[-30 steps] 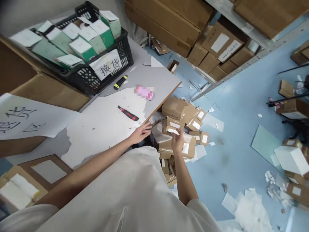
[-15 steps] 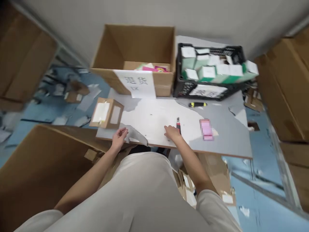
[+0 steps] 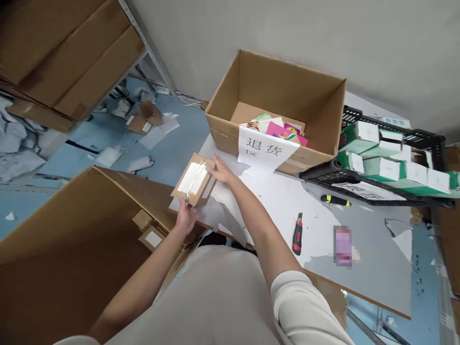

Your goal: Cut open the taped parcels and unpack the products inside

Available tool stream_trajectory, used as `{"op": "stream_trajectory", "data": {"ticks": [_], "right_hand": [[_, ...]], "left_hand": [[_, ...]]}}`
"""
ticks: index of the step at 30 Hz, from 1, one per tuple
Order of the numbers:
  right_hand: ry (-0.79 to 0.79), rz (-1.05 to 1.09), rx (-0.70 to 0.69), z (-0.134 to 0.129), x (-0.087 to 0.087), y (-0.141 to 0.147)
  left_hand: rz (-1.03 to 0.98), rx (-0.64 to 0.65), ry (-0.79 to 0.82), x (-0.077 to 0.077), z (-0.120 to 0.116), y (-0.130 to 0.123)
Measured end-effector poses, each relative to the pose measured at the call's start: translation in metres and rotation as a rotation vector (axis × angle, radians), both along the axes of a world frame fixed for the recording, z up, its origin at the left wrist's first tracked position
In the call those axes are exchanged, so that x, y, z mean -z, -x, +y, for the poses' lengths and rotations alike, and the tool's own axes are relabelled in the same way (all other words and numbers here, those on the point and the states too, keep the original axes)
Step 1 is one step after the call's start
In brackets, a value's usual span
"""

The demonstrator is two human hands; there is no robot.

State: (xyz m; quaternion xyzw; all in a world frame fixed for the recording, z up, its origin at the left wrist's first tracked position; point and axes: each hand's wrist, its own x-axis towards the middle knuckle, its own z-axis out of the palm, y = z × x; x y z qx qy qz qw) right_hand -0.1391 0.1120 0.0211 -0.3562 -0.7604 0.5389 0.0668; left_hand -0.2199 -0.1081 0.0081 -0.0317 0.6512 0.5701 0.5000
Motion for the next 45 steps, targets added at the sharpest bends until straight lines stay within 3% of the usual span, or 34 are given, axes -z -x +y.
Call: {"op": "stream_trajectory", "data": {"ticks": [7,12,15,20,24,27,32,38,45], "right_hand": [[0.072,0.006,0.165,-0.003,0.016,0.01],[0.108,0.037,0.22,-0.016,0.004,-0.019],[0.099,0.142,0.292,-0.034,-0.008,-0.073],[0.157,0.253,0.501,-0.09,-0.02,-0.202],[0.174,0.237,0.681,-0.149,-0.011,-0.283],[0.187,0.198,0.802,-0.183,0.005,-0.316],[0.229,0.133,0.824,-0.195,0.023,-0.329],[0.17,0.15,0.812,-0.182,0.028,-0.333],[0.152,-0.064,0.818,-0.17,0.045,-0.348]], "left_hand": [[-0.13,-0.068,-0.02,-0.008,0.0,-0.005],[0.029,0.078,0.025,-0.012,-0.004,-0.009],[0.194,0.247,0.04,-0.02,-0.005,-0.019],[0.309,0.525,-0.004,-0.034,0.014,-0.05],[0.26,0.755,-0.024,-0.031,0.041,-0.089],[0.255,0.87,-0.038,-0.019,0.052,-0.116],[0.336,0.899,-0.133,-0.001,0.056,-0.133],[0.318,0.946,-0.197,0.006,0.055,-0.127],[0.391,0.9,-0.155,0.03,0.043,-0.121]]}}
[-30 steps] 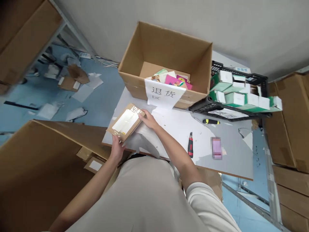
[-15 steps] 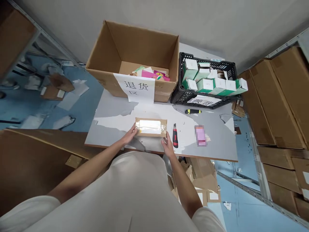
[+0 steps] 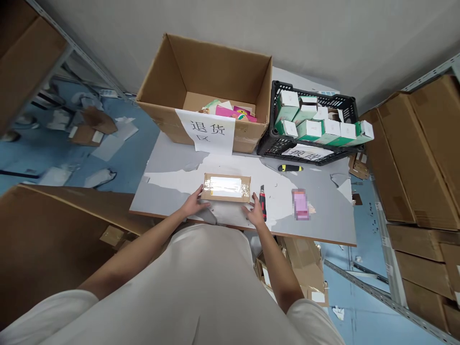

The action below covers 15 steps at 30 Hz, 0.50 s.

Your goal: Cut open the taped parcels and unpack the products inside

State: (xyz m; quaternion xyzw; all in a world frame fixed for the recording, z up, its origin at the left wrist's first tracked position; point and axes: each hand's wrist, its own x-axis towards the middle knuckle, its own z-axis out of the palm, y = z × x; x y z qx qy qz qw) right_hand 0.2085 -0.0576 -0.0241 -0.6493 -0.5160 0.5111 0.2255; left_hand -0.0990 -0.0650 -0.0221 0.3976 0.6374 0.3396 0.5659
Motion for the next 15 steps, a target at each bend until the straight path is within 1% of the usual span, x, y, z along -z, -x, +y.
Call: {"op": "stream_trajectory", "data": {"ticks": [3,6,8,11,13,15], "right_hand": [[0.014,-0.053,-0.041,0.009,0.006,0.005],[0.015,-0.064,-0.066,0.014,0.008,0.013],[0.0,-0.06,-0.048,0.014,0.007,0.017],[-0.033,-0.072,-0.063,0.007,-0.001,0.015],[-0.062,-0.076,-0.086,0.0,-0.008,0.01],[-0.085,-0.068,-0.084,-0.008,-0.014,0.006]], "left_hand": [[0.024,0.027,-0.015,0.013,-0.003,0.002],[0.033,0.065,-0.06,0.02,-0.004,0.0],[0.032,0.048,-0.066,0.018,-0.004,-0.002],[0.062,0.032,-0.071,0.009,-0.007,0.0],[0.116,0.054,-0.108,0.002,-0.011,0.004],[0.154,0.087,-0.149,-0.001,-0.015,0.008]]}}
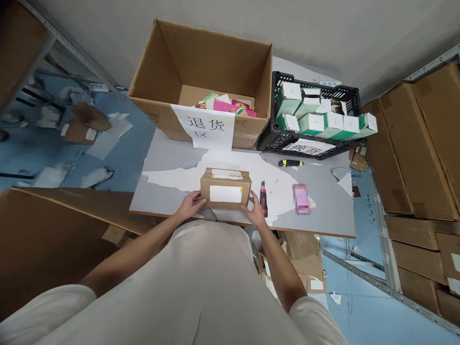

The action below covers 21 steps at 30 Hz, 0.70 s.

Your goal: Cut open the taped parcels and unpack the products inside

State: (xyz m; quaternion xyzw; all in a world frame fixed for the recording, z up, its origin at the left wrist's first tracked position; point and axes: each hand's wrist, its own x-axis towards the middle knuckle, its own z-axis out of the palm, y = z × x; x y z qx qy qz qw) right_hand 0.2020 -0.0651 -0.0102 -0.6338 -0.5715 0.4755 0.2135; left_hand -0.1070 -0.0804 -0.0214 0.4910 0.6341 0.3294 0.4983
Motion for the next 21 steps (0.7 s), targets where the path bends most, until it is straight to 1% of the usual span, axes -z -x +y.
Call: {"op": "stream_trajectory", "data": {"ticks": [3,7,9,11,14,16,21], "right_hand": [[0.014,0.042,0.04,-0.009,-0.001,-0.001],[0.067,0.131,0.145,-0.012,0.009,0.005],[0.086,0.161,0.194,-0.011,0.014,0.007],[0.107,0.185,0.213,-0.011,0.016,0.007],[0.122,0.224,0.186,-0.012,0.017,0.003],[0.129,0.243,0.144,-0.015,0.018,-0.001],[0.223,0.196,0.048,-0.021,0.029,-0.002]], "left_hand": [[-0.012,0.017,0.012,0.004,-0.008,0.002],[-0.103,-0.024,0.074,0.014,-0.014,-0.001],[-0.141,-0.041,0.096,0.016,-0.014,-0.003],[-0.159,-0.058,0.113,0.016,-0.014,-0.003],[-0.157,-0.065,0.114,0.017,-0.015,-0.001],[-0.137,-0.046,0.108,0.02,-0.018,0.002],[-0.073,0.037,0.156,0.037,-0.026,0.005]]}}
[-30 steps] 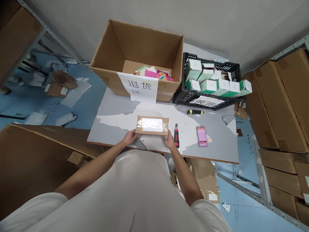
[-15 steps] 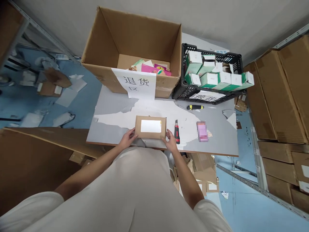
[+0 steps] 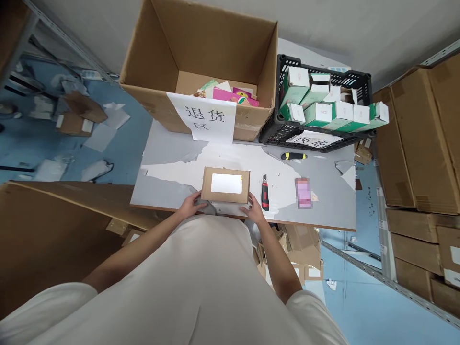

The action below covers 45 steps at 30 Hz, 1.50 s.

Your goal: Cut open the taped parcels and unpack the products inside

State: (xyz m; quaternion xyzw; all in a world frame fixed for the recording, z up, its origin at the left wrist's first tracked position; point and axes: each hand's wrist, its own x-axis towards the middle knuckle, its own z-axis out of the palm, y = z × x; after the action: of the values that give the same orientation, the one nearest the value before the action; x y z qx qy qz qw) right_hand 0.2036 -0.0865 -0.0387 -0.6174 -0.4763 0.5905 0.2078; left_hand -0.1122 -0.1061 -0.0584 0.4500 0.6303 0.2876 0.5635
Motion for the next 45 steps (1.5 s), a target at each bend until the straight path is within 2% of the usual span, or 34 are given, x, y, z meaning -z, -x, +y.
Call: {"op": "stream_trajectory", "data": {"ticks": [2,4,10,13,17,20,24,27,30,32,36,38,41,45], "right_hand": [[0.002,-0.016,0.001,-0.001,0.004,0.003],[-0.024,-0.022,0.012,0.0,0.004,0.004],[-0.246,-0.066,-0.018,0.009,-0.019,-0.004],[-0.304,-0.118,0.01,0.018,-0.028,-0.003],[-0.264,-0.214,0.028,0.031,-0.028,0.004],[-0.236,-0.2,0.024,0.036,-0.025,0.006],[-0.205,-0.162,0.028,0.034,-0.02,0.001],[-0.181,-0.108,0.057,0.027,-0.011,-0.006],[-0.153,-0.067,0.073,0.019,-0.002,-0.009],[-0.161,-0.081,0.03,0.016,0.002,-0.006],[-0.163,-0.081,-0.01,0.017,0.004,0.006],[-0.171,-0.071,0.015,0.021,0.001,0.009],[-0.23,-0.097,-0.013,0.029,-0.009,0.008],[-0.303,-0.298,-0.107,0.041,-0.02,0.005]], "left_hand": [[0.012,0.033,-0.005,0.003,0.0,-0.001],[0.046,0.052,-0.046,-0.001,0.001,-0.002],[0.222,0.044,-0.252,-0.037,0.014,0.002],[0.26,-0.012,-0.271,-0.047,0.024,-0.002],[0.252,-0.053,-0.237,-0.046,0.037,-0.009],[0.241,-0.078,-0.216,-0.045,0.04,-0.012],[0.198,-0.068,-0.203,-0.045,0.034,-0.009],[0.144,-0.012,-0.201,-0.043,0.025,-0.004],[0.134,0.064,-0.204,-0.035,0.018,0.001],[0.151,0.101,-0.188,-0.026,0.016,0.002],[0.137,0.103,-0.133,-0.012,0.018,-0.001],[0.154,0.087,-0.127,-0.013,0.021,-0.001],[0.244,0.065,-0.155,-0.024,0.027,0.001],[0.337,0.003,-0.142,-0.036,0.037,0.001]]}}
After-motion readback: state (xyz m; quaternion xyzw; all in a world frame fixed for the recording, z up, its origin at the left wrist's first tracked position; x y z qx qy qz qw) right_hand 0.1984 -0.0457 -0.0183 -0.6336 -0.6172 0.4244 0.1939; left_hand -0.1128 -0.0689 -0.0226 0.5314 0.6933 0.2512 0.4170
